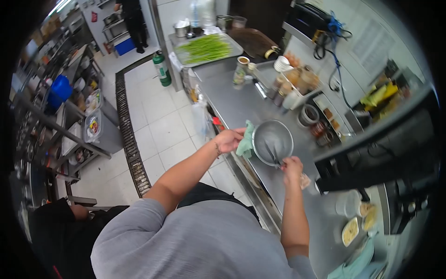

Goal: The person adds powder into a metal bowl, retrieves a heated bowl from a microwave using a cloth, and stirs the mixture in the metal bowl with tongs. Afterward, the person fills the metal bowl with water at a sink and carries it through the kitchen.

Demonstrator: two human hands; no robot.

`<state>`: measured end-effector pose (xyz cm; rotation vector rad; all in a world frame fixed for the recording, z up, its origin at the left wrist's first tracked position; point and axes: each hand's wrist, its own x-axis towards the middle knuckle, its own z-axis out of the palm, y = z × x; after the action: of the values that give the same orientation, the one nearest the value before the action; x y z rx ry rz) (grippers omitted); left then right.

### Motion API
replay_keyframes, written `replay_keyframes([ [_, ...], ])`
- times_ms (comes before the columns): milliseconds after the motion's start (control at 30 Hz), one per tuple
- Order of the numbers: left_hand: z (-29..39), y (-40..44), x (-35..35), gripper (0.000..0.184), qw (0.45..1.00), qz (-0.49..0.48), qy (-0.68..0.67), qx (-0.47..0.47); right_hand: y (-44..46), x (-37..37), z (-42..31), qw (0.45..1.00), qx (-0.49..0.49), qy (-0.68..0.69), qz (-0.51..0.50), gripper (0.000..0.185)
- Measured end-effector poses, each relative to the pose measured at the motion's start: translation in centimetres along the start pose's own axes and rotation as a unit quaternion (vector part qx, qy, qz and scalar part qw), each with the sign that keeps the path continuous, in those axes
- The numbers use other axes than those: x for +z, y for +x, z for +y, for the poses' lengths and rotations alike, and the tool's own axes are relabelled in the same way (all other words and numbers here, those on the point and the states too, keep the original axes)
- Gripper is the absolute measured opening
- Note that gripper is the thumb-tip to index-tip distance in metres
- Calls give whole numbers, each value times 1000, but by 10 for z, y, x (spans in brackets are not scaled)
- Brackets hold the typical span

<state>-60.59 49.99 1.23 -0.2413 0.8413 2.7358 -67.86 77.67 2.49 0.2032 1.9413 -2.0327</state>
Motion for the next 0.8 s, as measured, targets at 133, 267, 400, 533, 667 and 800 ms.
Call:
replay_keyframes([
  [133, 15, 11, -22, 43, 998, -2, -54, 10, 15, 34, -9, 1000, -7, 6, 6, 15],
  [267, 61, 2, -49, 40, 997, 54, 11, 58, 26, 95, -13, 1000, -10, 8, 9, 16],
  [400, 132, -35, -107, 34, 993, 54, -56, 84, 26, 189, -25, 999, -28, -31, -2, 17],
  [533, 202, -106, -156, 35, 991, 86, -3, 99, 26, 302, -25, 995, -27, -69, -68, 17],
  [667, 276, -179, -195, 33, 970, 217, 65, 88, 28, 429, -23, 987, 9, -91, -135, 17],
  [800, 321, -213, -266, 43, 942, 285, 65, 166, 46, 551, -8, 961, 15, -90, -263, 18],
])
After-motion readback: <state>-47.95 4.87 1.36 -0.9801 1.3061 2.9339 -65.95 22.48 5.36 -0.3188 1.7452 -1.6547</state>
